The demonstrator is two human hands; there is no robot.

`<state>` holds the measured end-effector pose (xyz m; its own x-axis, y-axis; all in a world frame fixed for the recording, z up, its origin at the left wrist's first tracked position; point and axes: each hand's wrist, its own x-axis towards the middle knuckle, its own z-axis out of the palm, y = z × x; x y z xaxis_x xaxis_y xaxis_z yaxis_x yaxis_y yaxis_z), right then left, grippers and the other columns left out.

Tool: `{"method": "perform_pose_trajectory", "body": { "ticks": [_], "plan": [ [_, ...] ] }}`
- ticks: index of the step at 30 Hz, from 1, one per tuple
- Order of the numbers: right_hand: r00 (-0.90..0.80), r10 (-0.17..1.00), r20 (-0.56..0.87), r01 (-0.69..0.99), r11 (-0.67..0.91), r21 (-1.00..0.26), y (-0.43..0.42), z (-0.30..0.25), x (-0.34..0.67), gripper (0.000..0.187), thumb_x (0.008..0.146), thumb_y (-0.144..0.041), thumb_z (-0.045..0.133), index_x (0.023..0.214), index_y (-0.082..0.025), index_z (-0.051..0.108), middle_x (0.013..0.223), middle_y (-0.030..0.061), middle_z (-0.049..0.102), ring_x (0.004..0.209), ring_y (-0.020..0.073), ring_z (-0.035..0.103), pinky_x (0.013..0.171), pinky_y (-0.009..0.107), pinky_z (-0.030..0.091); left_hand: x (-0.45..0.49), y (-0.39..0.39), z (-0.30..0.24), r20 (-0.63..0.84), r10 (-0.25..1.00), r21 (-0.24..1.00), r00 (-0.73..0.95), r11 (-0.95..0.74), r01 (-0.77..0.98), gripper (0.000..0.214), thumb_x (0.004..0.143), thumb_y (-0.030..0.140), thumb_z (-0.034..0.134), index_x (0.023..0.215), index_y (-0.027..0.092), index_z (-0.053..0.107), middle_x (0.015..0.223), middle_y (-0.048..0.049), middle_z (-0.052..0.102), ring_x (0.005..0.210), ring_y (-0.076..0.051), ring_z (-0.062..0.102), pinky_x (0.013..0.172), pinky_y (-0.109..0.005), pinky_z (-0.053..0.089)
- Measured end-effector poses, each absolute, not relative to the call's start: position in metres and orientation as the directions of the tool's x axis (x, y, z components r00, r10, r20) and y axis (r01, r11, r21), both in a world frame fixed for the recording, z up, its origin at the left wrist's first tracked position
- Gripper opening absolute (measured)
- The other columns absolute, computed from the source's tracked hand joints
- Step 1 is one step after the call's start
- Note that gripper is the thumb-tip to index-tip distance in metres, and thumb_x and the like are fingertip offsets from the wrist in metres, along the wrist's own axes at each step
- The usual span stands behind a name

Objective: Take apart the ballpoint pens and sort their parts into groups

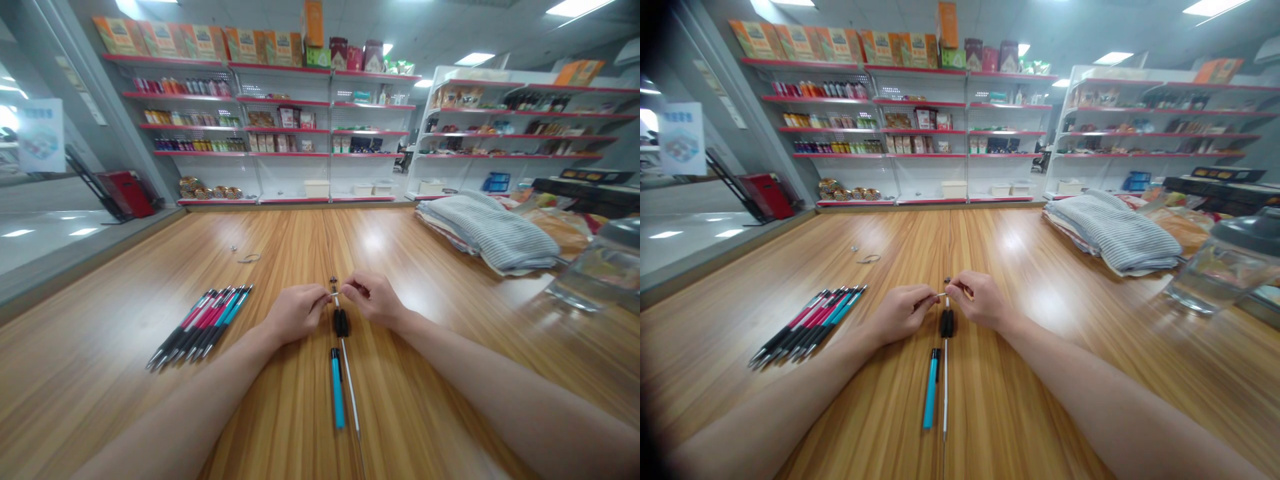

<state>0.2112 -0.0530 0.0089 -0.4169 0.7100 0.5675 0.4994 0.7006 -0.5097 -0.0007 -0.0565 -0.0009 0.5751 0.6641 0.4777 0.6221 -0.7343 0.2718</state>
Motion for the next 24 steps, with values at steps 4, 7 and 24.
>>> {"method": "perform_pose_trajectory", "body": {
  "ticks": [4,7,24],
  "plan": [
    [-0.469,0.679,0.565,0.436,0.734,-0.520,-0.056,0.007,0.207,0.017,0.087,-0.031,0.056,0.085,-0.015,0.064,0.070,0.0005,0.059,0.060,0.0092,0.047,0.058,0.022,0.035,0.001,-0.058,0.001,0.467,0.648,0.241,0.602,-0.748,0.618,0.021,0.094,0.025,0.042,0.086,0.019,0.060,0.080,-0.0028,0.065,0.073,-0.014,0.059,0.064,-0.024,0.041],
    [-0.433,0.682,0.590,0.445,0.731,-0.517,-0.056,0.007,0.207,0.017,0.087,-0.027,0.054,0.077,-0.015,0.062,0.067,0.0001,0.058,0.058,0.0090,0.046,0.056,0.022,0.034,0.002,-0.060,0.002,0.478,0.641,0.250,0.601,-0.755,0.606,0.022,0.094,0.027,0.042,0.086,0.018,0.060,0.080,-0.0030,0.065,0.073,-0.014,0.060,0.065,-0.024,0.041],
    [-0.704,0.451,0.548,0.580,0.811,0.078,-0.063,0.036,0.209,0.022,0.090,-0.026,0.048,0.078,-0.016,0.064,0.076,0.0077,0.058,0.075,0.0180,0.048,0.071,0.032,0.036,0.001,-0.062,0.002,0.564,0.603,0.229,0.565,-0.771,0.594,0.022,0.093,0.027,0.043,0.086,0.018,0.062,0.074,-0.0034,0.063,0.067,-0.013,0.056,0.062,-0.024,0.039]
  ]
}}
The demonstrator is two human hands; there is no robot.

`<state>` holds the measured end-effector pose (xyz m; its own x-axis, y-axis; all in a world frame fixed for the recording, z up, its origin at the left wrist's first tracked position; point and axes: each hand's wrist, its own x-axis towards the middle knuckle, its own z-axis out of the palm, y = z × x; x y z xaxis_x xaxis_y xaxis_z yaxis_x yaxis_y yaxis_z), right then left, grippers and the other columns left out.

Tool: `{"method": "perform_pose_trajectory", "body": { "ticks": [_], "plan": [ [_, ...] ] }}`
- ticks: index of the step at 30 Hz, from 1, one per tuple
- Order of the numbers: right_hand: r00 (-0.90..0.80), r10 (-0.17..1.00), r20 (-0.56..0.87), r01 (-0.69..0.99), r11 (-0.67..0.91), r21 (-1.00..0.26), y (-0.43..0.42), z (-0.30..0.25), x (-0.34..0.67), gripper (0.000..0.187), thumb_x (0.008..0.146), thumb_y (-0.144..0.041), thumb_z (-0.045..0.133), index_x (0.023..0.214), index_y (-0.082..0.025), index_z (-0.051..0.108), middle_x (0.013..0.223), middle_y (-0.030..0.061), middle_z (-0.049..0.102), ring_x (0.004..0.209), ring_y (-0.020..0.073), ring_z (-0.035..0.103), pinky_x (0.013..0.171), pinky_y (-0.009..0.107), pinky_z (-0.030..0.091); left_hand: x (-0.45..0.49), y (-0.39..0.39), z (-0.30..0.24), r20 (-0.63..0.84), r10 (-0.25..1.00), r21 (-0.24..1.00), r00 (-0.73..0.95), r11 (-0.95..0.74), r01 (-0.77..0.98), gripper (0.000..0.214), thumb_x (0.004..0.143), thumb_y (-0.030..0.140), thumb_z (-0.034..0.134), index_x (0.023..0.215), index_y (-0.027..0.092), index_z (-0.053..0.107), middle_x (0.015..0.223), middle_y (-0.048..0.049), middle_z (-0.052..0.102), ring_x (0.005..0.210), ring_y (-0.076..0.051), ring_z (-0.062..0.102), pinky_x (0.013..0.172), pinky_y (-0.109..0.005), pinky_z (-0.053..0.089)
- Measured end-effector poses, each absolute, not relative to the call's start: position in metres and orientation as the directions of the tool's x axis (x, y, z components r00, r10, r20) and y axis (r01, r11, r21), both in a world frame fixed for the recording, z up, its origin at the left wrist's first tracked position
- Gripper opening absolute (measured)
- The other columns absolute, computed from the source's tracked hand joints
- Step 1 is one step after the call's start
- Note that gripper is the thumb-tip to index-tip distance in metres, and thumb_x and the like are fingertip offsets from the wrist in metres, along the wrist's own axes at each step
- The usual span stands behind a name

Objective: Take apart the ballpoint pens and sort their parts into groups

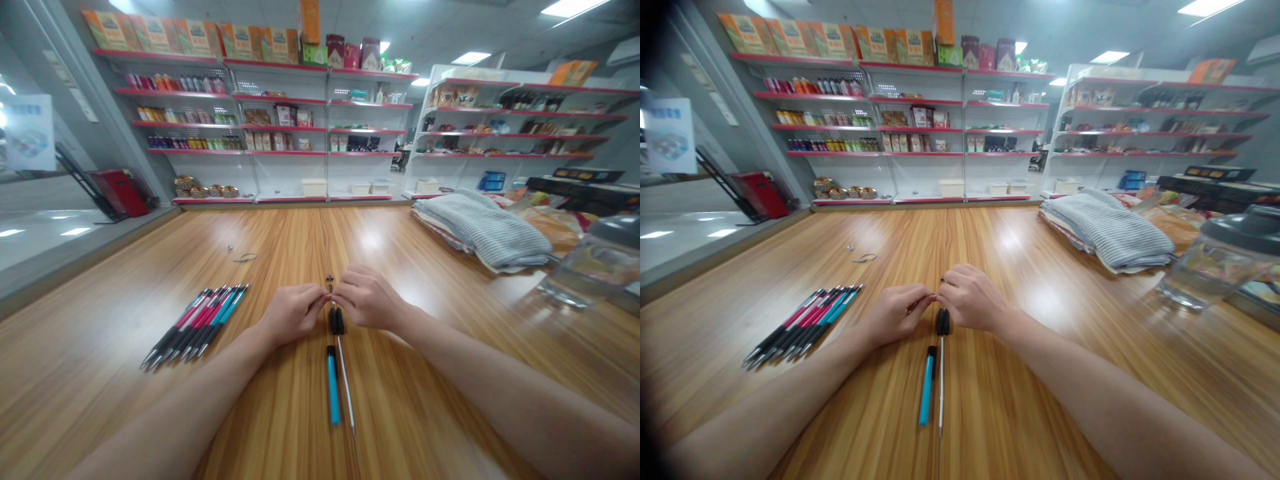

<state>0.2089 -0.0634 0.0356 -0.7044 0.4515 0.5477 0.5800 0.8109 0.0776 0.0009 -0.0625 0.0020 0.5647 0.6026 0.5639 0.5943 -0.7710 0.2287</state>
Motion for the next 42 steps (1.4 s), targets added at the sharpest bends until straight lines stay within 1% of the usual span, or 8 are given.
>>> {"method": "perform_pose_trajectory", "body": {
  "ticks": [4,8,12,15,19,26,31,42],
  "plan": [
    [-0.664,0.680,0.311,0.723,0.689,0.037,-0.075,0.059,0.208,0.026,0.087,-0.028,0.047,0.073,-0.014,0.065,0.070,0.0102,0.062,0.066,0.0181,0.053,0.062,0.030,0.034,0.000,-0.063,0.003,0.608,0.594,0.269,0.527,-0.779,0.567,0.019,0.093,0.025,0.045,0.086,0.017,0.061,0.077,-0.0041,0.065,0.070,-0.013,0.058,0.063,-0.024,0.041],
    [-0.521,0.853,-0.023,0.852,0.522,0.047,-0.080,0.074,0.220,0.018,0.073,-0.022,0.055,0.067,-0.012,0.069,0.065,0.0137,0.065,0.059,0.0204,0.058,0.054,0.029,0.034,-0.002,-0.061,0.002,0.621,0.632,0.332,0.464,-0.748,0.574,0.016,0.092,0.023,0.045,0.091,0.018,0.061,0.087,-0.0053,0.068,0.080,-0.015,0.062,0.070,-0.025,0.045],
    [-0.403,0.765,-0.502,0.889,0.458,-0.016,-0.086,0.073,0.227,0.012,0.057,-0.014,0.057,0.051,-0.010,0.066,0.052,0.0122,0.062,0.050,0.0203,0.059,0.049,0.028,0.038,-0.002,-0.060,0.000,0.599,0.649,0.336,0.469,-0.736,0.588,0.016,0.091,0.023,0.046,0.090,0.018,0.062,0.088,-0.0051,0.068,0.081,-0.016,0.063,0.071,-0.025,0.046],
    [-0.387,0.611,-0.691,0.897,0.425,-0.126,-0.094,0.073,0.220,0.018,0.059,-0.014,0.050,0.046,-0.011,0.062,0.049,0.0100,0.062,0.046,0.0178,0.058,0.045,0.026,0.040,-0.002,-0.060,0.001,0.593,0.651,0.332,0.474,-0.734,0.592,0.017,0.092,0.023,0.046,0.090,0.018,0.062,0.088,-0.0053,0.068,0.082,-0.016,0.063,0.072,-0.026,0.046],
    [-0.457,0.542,-0.705,0.872,0.431,-0.234,-0.105,0.078,0.204,0.020,0.061,-0.014,0.046,0.046,-0.011,0.060,0.052,0.0091,0.064,0.049,0.0174,0.060,0.044,0.024,0.042,-0.002,-0.060,0.001,0.595,0.650,0.322,0.473,-0.732,0.600,0.017,0.092,0.024,0.046,0.088,0.017,0.061,0.086,-0.0053,0.068,0.079,-0.016,0.062,0.069,-0.025,0.045],
    [-0.512,0.534,-0.673,0.856,0.385,-0.345,-0.107,0.076,0.200,0.022,0.068,-0.021,0.047,0.053,-0.014,0.061,0.053,0.0048,0.064,0.053,0.0158,0.060,0.047,0.023,0.044,-0.002,-0.061,0.003,0.598,0.648,0.321,0.472,-0.733,0.599,0.018,0.092,0.024,0.045,0.088,0.018,0.062,0.085,-0.0053,0.068,0.078,-0.016,0.063,0.068,-0.025,0.046],
    [-0.512,0.386,-0.767,0.836,0.430,-0.342,-0.103,0.075,0.207,0.027,0.074,-0.035,0.054,0.058,-0.014,0.062,0.051,0.0025,0.062,0.052,0.0149,0.060,0.051,0.024,0.045,-0.002,-0.062,0.004,0.610,0.638,0.324,0.470,-0.742,0.587,0.019,0.092,0.024,0.045,0.088,0.018,0.062,0.084,-0.0052,0.068,0.077,-0.016,0.063,0.068,-0.025,0.046],
    [-0.510,0.376,-0.773,0.842,0.401,-0.360,-0.095,0.069,0.208,0.039,0.077,-0.048,0.055,0.061,-0.013,0.063,0.052,0.0015,0.060,0.045,0.0116,0.055,0.050,0.025,0.046,-0.002,-0.061,0.003,0.610,0.640,0.324,0.467,-0.740,0.590,0.018,0.091,0.024,0.046,0.088,0.018,0.062,0.084,-0.0055,0.068,0.077,-0.015,0.063,0.067,-0.025,0.046]
  ]
}}
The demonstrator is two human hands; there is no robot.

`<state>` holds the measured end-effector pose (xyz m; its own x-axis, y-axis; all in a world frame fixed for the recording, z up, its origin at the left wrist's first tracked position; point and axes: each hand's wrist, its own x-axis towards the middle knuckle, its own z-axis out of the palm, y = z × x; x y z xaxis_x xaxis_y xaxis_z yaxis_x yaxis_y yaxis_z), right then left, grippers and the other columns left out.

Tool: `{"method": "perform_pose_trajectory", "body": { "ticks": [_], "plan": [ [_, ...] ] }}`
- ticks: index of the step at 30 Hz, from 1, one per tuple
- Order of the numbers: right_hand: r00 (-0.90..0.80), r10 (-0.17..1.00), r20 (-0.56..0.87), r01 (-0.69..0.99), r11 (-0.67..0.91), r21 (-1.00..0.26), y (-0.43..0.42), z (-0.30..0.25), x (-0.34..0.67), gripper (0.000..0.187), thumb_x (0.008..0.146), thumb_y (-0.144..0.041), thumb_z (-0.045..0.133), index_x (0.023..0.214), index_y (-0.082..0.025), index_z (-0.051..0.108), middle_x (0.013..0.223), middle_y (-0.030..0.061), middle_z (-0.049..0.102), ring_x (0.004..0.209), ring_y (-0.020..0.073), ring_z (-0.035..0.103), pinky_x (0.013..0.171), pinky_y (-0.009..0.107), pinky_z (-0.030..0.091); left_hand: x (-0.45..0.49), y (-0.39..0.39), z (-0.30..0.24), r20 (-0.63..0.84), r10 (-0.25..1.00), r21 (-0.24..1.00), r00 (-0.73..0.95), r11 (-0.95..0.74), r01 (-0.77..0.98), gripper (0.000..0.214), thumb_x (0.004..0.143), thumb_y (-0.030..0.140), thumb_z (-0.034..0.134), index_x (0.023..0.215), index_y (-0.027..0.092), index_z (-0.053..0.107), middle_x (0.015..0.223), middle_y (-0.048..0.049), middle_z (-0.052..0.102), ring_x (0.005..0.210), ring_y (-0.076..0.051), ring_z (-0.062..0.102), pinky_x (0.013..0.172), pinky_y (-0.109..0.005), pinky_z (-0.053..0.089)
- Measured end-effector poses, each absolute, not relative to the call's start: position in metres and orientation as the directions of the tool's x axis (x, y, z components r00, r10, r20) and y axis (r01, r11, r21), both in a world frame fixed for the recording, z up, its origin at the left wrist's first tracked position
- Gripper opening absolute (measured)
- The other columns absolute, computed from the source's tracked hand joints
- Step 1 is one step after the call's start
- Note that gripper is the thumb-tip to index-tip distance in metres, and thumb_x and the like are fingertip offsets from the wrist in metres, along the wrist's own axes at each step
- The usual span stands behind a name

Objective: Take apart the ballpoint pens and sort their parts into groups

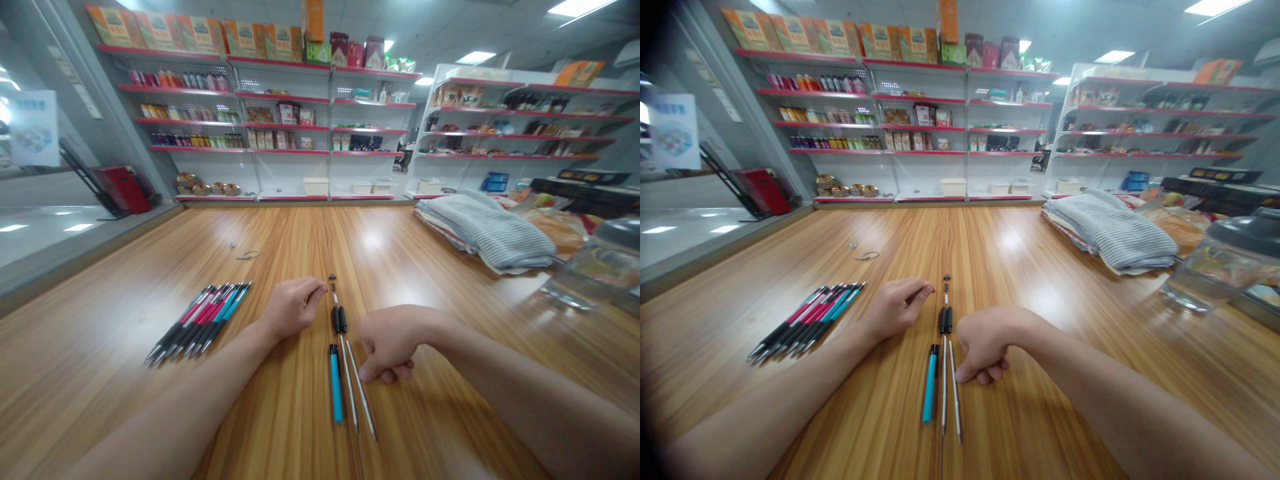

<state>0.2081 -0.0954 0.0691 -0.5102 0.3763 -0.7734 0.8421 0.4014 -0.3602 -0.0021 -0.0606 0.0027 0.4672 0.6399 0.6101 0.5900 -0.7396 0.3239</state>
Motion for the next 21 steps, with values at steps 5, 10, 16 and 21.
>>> {"method": "perform_pose_trajectory", "body": {
  "ticks": [5,10,16,21],
  "plan": [
    [-0.513,0.377,-0.771,0.843,0.392,-0.369,-0.0921,0.0650,0.2103,0.044,0.078,-0.052,0.054,0.064,-0.013,0.066,0.052,0.0015,0.059,0.046,0.0113,0.055,0.052,0.024,0.045,-0.0024,-0.0603,0.0020,0.616,0.636,0.321,0.465,-0.742,0.589,0.019,0.092,0.024,0.045,0.089,0.018,0.062,0.084,-0.0056,0.068,0.077,-0.016,0.063,0.068,-0.025,0.046],
    [-0.523,0.334,-0.784,0.823,0.436,-0.364,-0.0907,0.0645,0.2108,0.052,0.076,-0.062,0.053,0.065,-0.014,0.068,0.050,0.0012,0.059,0.047,0.0118,0.055,0.054,0.024,0.043,-0.0028,-0.0609,0.0021,0.606,0.645,0.328,0.465,-0.736,0.592,0.018,0.091,0.024,0.046,0.087,0.017,0.062,0.083,-0.0054,0.067,0.076,-0.015,0.062,0.067,-0.025,0.045],
    [-0.530,0.334,-0.780,0.819,0.442,-0.367,-0.0895,0.0607,0.2100,0.056,0.076,-0.065,0.050,0.063,-0.014,0.068,0.048,0.0019,0.058,0.048,0.0122,0.055,0.056,0.025,0.041,-0.0027,-0.0609,0.0019,0.602,0.651,0.337,0.463,-0.732,0.592,0.018,0.092,0.024,0.046,0.088,0.017,0.062,0.082,-0.0053,0.067,0.077,-0.016,0.062,0.068,-0.025,0.045],
    [-0.515,0.351,-0.782,0.832,0.423,-0.358,-0.0916,0.0632,0.2086,0.054,0.079,-0.062,0.048,0.061,-0.014,0.066,0.047,0.0015,0.057,0.047,0.0121,0.055,0.057,0.025,0.041,-0.0027,-0.0604,0.0019,0.610,0.642,0.329,0.465,-0.739,0.588,0.018,0.092,0.025,0.045,0.089,0.018,0.061,0.084,-0.0053,0.067,0.078,-0.016,0.063,0.069,-0.026,0.046]
  ]
}}
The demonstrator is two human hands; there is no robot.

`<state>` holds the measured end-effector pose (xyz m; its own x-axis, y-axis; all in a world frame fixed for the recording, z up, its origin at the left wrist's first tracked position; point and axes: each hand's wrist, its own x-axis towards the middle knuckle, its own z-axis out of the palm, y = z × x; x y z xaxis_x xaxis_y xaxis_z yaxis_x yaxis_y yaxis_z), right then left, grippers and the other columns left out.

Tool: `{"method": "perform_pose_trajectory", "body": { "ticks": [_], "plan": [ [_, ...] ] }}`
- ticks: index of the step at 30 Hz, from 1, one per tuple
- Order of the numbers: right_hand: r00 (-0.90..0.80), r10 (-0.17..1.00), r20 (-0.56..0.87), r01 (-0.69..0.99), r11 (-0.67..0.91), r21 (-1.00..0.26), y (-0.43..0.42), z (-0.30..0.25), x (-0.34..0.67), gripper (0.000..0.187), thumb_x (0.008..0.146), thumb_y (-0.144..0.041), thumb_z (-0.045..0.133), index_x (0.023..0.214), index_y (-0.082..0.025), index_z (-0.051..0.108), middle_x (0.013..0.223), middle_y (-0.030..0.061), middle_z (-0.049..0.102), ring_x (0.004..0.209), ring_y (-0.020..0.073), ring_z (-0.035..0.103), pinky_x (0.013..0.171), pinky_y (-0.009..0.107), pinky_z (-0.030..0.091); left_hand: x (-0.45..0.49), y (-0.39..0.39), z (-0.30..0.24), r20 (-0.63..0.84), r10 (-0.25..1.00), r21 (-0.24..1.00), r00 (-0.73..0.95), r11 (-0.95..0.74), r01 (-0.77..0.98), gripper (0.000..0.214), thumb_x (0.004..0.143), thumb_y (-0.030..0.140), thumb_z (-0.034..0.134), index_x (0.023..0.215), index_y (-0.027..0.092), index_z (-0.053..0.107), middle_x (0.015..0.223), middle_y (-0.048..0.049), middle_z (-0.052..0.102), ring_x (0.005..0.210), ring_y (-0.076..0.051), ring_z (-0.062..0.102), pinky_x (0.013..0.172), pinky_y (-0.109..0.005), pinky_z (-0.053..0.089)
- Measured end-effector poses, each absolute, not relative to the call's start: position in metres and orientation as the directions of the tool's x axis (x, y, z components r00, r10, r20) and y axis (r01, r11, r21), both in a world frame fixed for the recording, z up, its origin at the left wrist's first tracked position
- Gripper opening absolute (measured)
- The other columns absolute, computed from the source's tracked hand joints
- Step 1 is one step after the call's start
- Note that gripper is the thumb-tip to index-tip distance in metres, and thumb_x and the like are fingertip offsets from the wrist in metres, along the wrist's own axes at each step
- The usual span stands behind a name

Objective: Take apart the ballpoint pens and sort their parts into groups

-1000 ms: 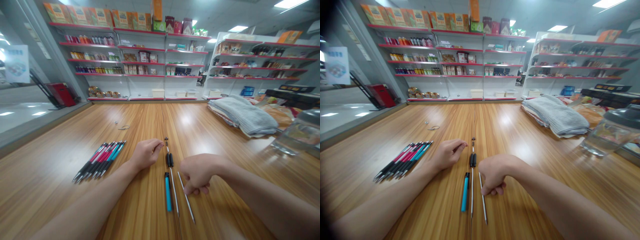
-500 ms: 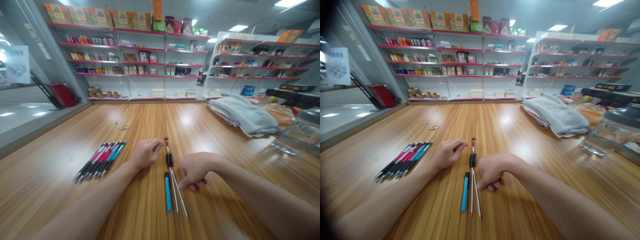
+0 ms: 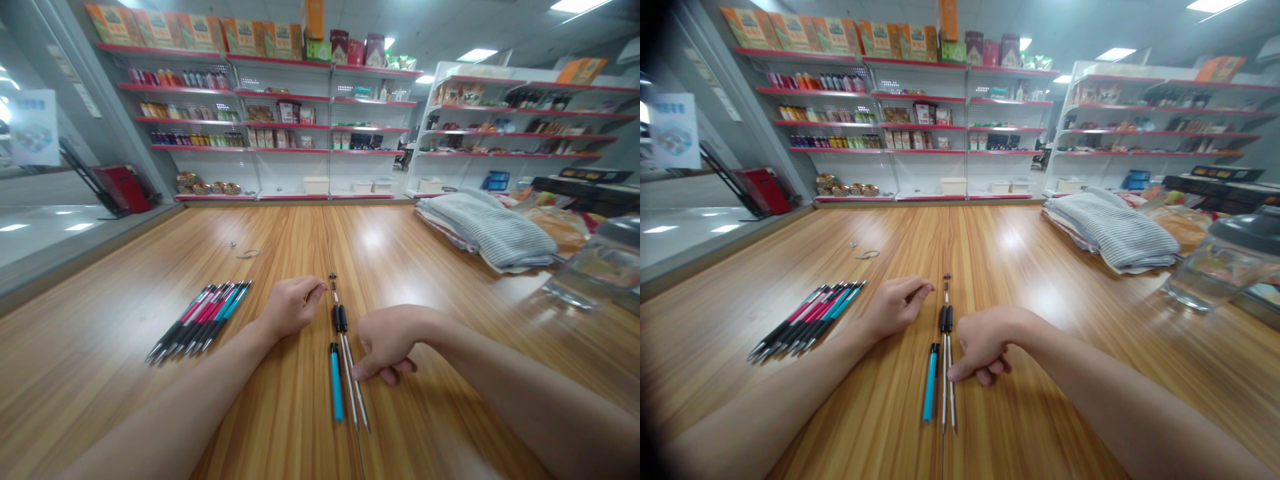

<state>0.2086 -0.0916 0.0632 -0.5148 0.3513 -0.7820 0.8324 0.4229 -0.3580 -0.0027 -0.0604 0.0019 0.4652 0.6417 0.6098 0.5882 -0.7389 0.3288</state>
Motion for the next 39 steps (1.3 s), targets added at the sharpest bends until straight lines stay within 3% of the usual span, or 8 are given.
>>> {"method": "perform_pose_trajectory", "body": {
  "ticks": [8,15,28,39],
  "plan": [
    [-0.505,0.365,-0.782,0.839,0.420,-0.346,-0.0935,0.0644,0.2068,0.057,0.079,-0.064,0.046,0.061,-0.013,0.066,0.047,0.0011,0.057,0.044,0.0109,0.054,0.057,0.025,0.041,-0.0040,-0.0591,0.0004,0.610,0.644,0.332,0.462,-0.737,0.589,0.019,0.092,0.025,0.045,0.089,0.017,0.062,0.082,-0.0056,0.067,0.077,-0.016,0.062,0.069,-0.025,0.046],
    [-0.512,0.340,-0.789,0.836,0.407,-0.367,-0.0893,0.0586,0.2098,0.061,0.070,-0.072,0.052,0.064,-0.013,0.068,0.048,0.0006,0.058,0.045,0.0120,0.056,0.056,0.025,0.042,-0.0032,-0.0589,0.0008,0.620,0.637,0.330,0.458,-0.742,0.584,0.018,0.091,0.024,0.047,0.088,0.017,0.063,0.082,-0.0051,0.067,0.076,-0.016,0.062,0.068,-0.025,0.045],
    [-0.505,0.347,-0.790,0.841,0.405,-0.360,-0.0897,0.0588,0.2076,0.060,0.074,-0.070,0.048,0.063,-0.014,0.067,0.047,0.0016,0.057,0.046,0.0122,0.055,0.052,0.024,0.040,-0.0040,-0.0589,0.0011,0.623,0.632,0.324,0.461,-0.745,0.583,0.017,0.091,0.023,0.047,0.088,0.017,0.062,0.083,-0.0055,0.068,0.076,-0.015,0.063,0.068,-0.025,0.045],
    [-0.482,0.359,-0.799,0.857,0.384,-0.344,-0.0957,0.0588,0.2062,0.052,0.060,-0.065,0.065,0.062,-0.014,0.065,0.053,0.0018,0.060,0.047,0.0139,0.057,0.054,0.026,0.045,-0.0035,-0.0583,0.0017,0.609,0.642,0.323,0.466,-0.737,0.594,0.018,0.091,0.024,0.047,0.087,0.017,0.062,0.083,-0.0056,0.067,0.077,-0.016,0.062,0.068,-0.025,0.045]
  ]
}}
